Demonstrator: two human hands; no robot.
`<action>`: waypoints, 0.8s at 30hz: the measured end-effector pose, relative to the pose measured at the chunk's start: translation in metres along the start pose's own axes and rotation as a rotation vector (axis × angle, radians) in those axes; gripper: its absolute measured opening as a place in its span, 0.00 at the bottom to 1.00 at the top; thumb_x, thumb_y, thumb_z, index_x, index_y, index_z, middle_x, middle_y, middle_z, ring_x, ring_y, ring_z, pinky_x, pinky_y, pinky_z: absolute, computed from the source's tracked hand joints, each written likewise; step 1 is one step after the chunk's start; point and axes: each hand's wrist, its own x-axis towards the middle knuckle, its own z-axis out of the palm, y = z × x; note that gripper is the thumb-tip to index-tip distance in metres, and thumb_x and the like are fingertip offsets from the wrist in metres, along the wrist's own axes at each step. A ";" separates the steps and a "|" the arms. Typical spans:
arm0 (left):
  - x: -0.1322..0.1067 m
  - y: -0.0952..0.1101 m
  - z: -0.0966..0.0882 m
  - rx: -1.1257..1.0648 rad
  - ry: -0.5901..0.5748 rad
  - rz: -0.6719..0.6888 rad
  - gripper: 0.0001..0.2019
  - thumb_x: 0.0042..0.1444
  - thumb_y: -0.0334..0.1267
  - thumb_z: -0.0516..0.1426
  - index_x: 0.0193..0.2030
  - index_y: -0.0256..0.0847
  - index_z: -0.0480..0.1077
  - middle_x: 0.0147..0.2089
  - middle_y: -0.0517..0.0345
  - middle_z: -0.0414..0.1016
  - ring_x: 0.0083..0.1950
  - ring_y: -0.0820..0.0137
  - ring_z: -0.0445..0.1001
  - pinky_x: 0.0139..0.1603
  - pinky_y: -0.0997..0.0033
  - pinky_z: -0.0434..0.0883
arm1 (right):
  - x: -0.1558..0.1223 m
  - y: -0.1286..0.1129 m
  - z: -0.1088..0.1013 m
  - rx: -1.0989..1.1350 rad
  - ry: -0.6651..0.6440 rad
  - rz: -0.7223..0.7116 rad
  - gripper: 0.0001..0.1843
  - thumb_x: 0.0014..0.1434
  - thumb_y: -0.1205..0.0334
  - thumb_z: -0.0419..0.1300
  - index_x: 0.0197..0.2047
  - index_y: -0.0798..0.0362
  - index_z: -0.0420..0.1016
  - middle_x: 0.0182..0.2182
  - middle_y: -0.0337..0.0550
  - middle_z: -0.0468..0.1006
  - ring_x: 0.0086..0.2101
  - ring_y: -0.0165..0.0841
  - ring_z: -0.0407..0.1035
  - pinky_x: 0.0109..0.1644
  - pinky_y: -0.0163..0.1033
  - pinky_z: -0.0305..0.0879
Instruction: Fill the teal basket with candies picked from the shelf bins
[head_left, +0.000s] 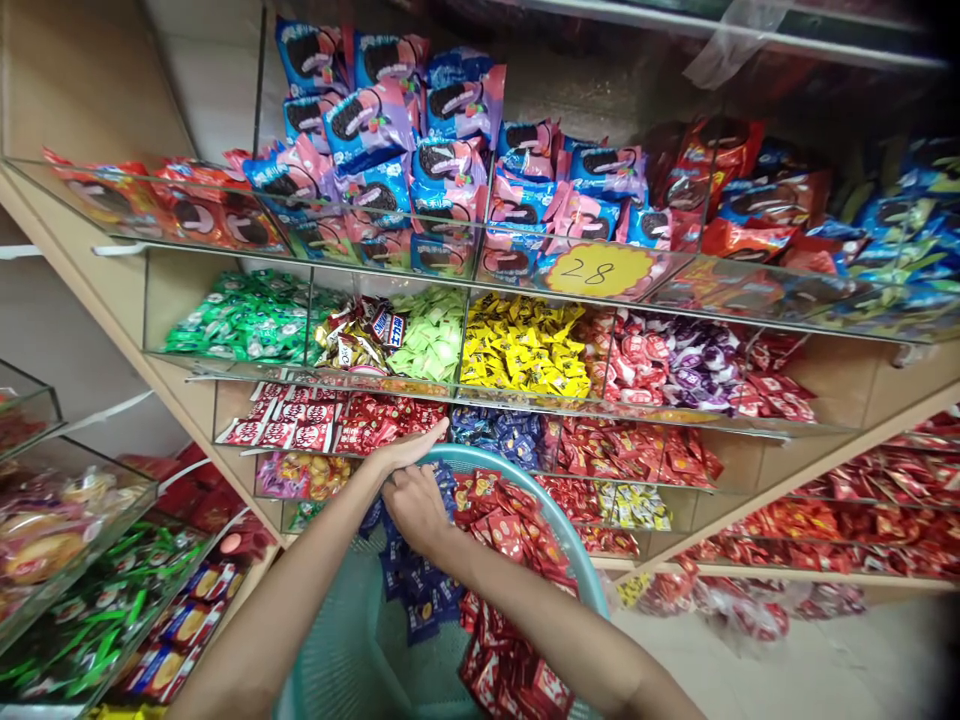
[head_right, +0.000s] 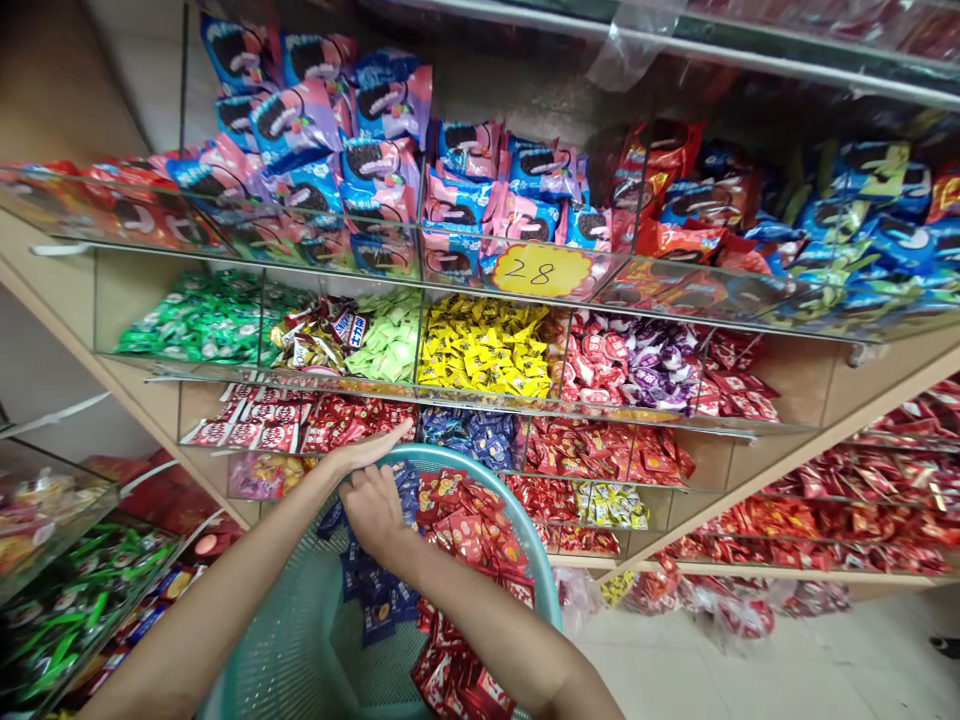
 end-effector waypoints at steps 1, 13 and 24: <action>0.000 0.000 0.000 0.018 0.006 -0.017 0.44 0.47 0.69 0.31 0.59 0.40 0.59 0.63 0.53 0.53 0.63 0.61 0.53 0.59 0.66 0.52 | 0.000 -0.001 0.001 0.006 -0.007 -0.002 0.12 0.61 0.65 0.46 0.39 0.53 0.70 0.37 0.45 0.72 0.41 0.36 0.59 0.40 0.41 0.54; -0.005 0.004 -0.003 0.076 -0.020 -0.051 0.45 0.46 0.70 0.29 0.49 0.40 0.70 0.54 0.52 0.67 0.55 0.57 0.65 0.51 0.65 0.61 | -0.018 0.018 -0.022 0.064 0.042 0.001 0.09 0.62 0.63 0.45 0.36 0.51 0.66 0.36 0.40 0.71 0.38 0.34 0.59 0.41 0.39 0.52; -0.002 -0.002 -0.001 0.093 0.015 0.022 0.44 0.48 0.68 0.29 0.53 0.41 0.66 0.58 0.55 0.63 0.59 0.60 0.60 0.53 0.67 0.59 | -0.032 0.040 -0.027 -0.132 0.003 -0.126 0.07 0.60 0.64 0.49 0.31 0.52 0.65 0.31 0.42 0.69 0.36 0.35 0.58 0.37 0.40 0.51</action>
